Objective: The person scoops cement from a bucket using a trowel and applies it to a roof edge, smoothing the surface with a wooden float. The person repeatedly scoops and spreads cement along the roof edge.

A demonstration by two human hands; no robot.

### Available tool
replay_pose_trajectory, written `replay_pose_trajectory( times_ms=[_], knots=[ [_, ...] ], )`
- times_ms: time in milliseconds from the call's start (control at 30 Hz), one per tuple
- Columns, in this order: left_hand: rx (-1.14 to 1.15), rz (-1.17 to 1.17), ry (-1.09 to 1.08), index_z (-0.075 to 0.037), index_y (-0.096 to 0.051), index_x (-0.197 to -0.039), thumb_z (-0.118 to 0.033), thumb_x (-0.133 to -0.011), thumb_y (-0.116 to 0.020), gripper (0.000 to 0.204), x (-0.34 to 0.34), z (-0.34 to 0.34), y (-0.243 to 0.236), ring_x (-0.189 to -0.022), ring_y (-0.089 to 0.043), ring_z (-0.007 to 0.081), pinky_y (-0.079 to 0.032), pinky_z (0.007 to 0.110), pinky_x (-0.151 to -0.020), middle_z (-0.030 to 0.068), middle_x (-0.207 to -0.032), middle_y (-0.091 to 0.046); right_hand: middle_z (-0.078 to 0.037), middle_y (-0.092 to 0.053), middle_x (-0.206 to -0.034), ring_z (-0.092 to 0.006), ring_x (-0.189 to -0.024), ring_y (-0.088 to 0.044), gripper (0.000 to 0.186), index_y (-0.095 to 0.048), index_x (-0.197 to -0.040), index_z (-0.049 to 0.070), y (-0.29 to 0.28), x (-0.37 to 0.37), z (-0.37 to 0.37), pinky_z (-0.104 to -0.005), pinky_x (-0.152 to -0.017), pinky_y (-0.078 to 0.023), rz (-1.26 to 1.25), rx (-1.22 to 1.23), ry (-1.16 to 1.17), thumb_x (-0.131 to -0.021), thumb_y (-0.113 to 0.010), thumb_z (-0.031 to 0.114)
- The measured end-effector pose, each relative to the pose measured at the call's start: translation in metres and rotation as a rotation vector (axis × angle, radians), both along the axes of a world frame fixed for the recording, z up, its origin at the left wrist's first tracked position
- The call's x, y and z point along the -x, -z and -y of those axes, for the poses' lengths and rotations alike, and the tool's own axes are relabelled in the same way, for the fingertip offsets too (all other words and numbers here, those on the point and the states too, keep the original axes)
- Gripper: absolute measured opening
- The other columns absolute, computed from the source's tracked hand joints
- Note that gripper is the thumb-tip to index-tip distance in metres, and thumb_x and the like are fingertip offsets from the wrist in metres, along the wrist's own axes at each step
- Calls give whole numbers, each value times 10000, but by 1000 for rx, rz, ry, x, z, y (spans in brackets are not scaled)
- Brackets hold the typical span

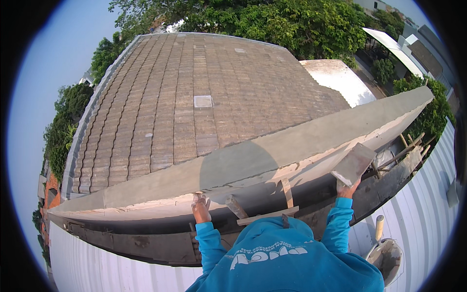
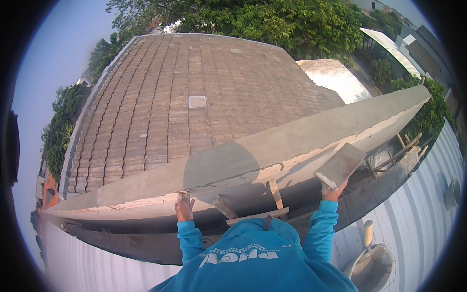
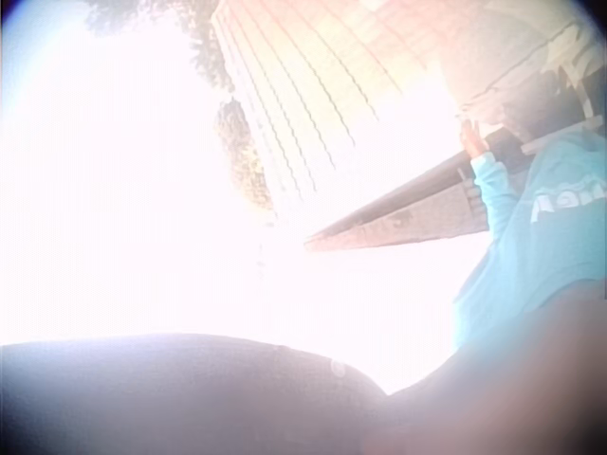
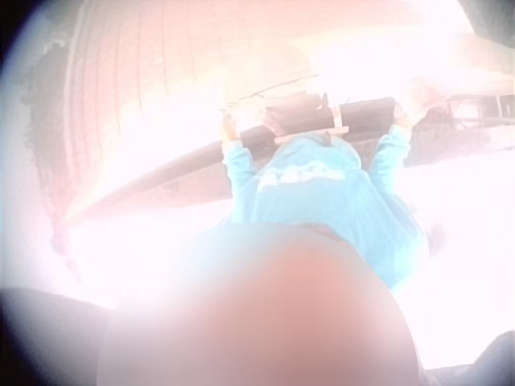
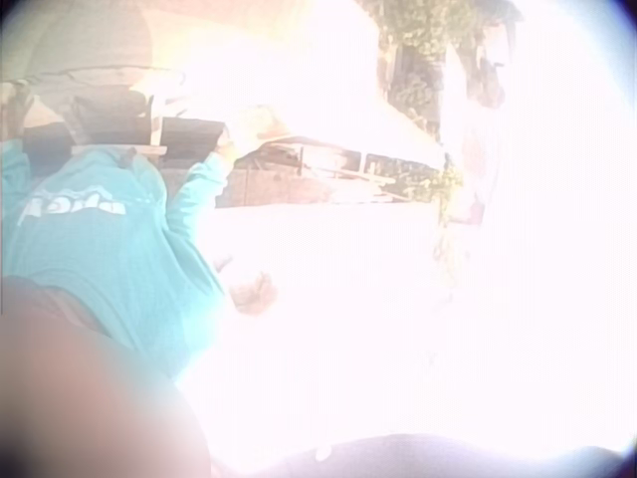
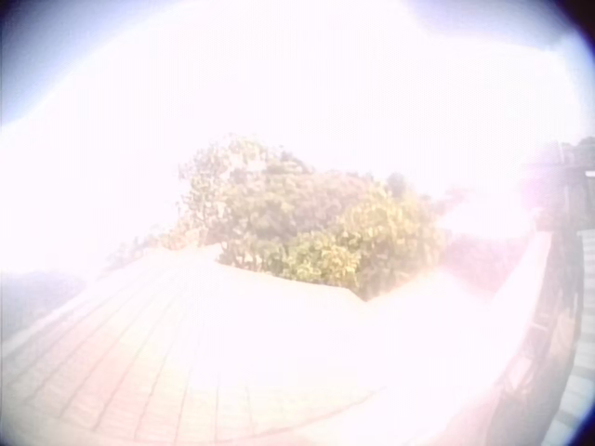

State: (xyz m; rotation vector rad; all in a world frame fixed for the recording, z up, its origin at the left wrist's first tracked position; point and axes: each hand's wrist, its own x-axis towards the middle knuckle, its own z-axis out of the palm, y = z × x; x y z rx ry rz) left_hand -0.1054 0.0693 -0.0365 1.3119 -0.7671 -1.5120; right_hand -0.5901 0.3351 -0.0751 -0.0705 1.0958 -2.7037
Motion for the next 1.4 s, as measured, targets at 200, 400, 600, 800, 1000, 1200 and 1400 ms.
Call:
replay_pose_trajectory(
  times_ms=[200, 400, 600, 800, 1000, 1200, 1400],
  knots=[
    [-12, 1, 6, 42, -253, -1507, -38, -959, -422, 578, -2, 2, -2, -1391, -401, 328, -395, 469, -1102, 165, -1552, -332, -84, -625, -1267, -304, -1089, -639, 424, -538, -1324, 85, -1, 3, 3, -473, -927, -535, 17, 79, -76, -1015, -400, 341],
    [17, 9, -7, 39, -273, -1498, -62, -966, -437, 566, -3, 4, 3, -1357, -441, 310, -402, 468, -1101, 151, -1515, -381, -93, -611, -1288, -310, -1106, -626, 427, -532, -1329, 78, -4, 5, 6, -477, -928, -531, 70, 188, -92, -1018, -390, 335],
    [-27, -36, -10, 41, -240, -1507, -96, -992, -427, 564, 2, 1, -2, -1380, -413, 321, -391, 472, -1115, 166, -1544, -335, -83, -610, -1271, -299, -1121, -617, 398, -510, -1347, 85, -6, 12, -1, -462, -948, -521, 79, 286, -97, -1028, -395, 295],
    [-79, -11, -45, 32, -254, -1485, -131, -1019, -420, 521, 10, 3, 8, -1367, -418, 318, -390, 470, -1121, 166, -1484, -374, -72, -599, -1287, -284, -1122, -618, 431, -501, -1364, 105, -24, 18, -7, -433, -933, -524, 152, 106, 61, -1029, -436, 369],
    [-28, 1, 38, -53, -434, -1333, -138, -1023, -404, 323, 6, 7, 17, -1324, -463, 253, -382, 494, -1113, 78, -1284, -501, -105, -650, -1181, -258, -1047, -642, 463, -538, -1335, 54, -33, 70, -28, -394, -912, -509, 167, -246, 163, -1032, -473, 397],
    [-49, -127, -25, -119, -527, -1212, -177, -1018, -432, 224, 1, 6, 25, -1253, -511, 209, -378, 510, -1093, -7, -1169, -568, -213, -664, -1067, -329, -984, -648, 550, -567, -1227, -33, -109, 96, -10, -409, -841, -511, -436, -1464, 281, -967, -568, 451],
    [-69, -100, -65, -105, -536, -1201, -202, -1004, -466, 230, 8, 9, 25, -1255, -508, 211, -378, 508, -1078, -15, -1133, -564, -209, -615, -1114, -387, -994, -623, 505, -584, -1189, -21, -118, 91, 52, -451, -854, -514, -1058, -1735, 267, -907, -646, 393]
  ],
)
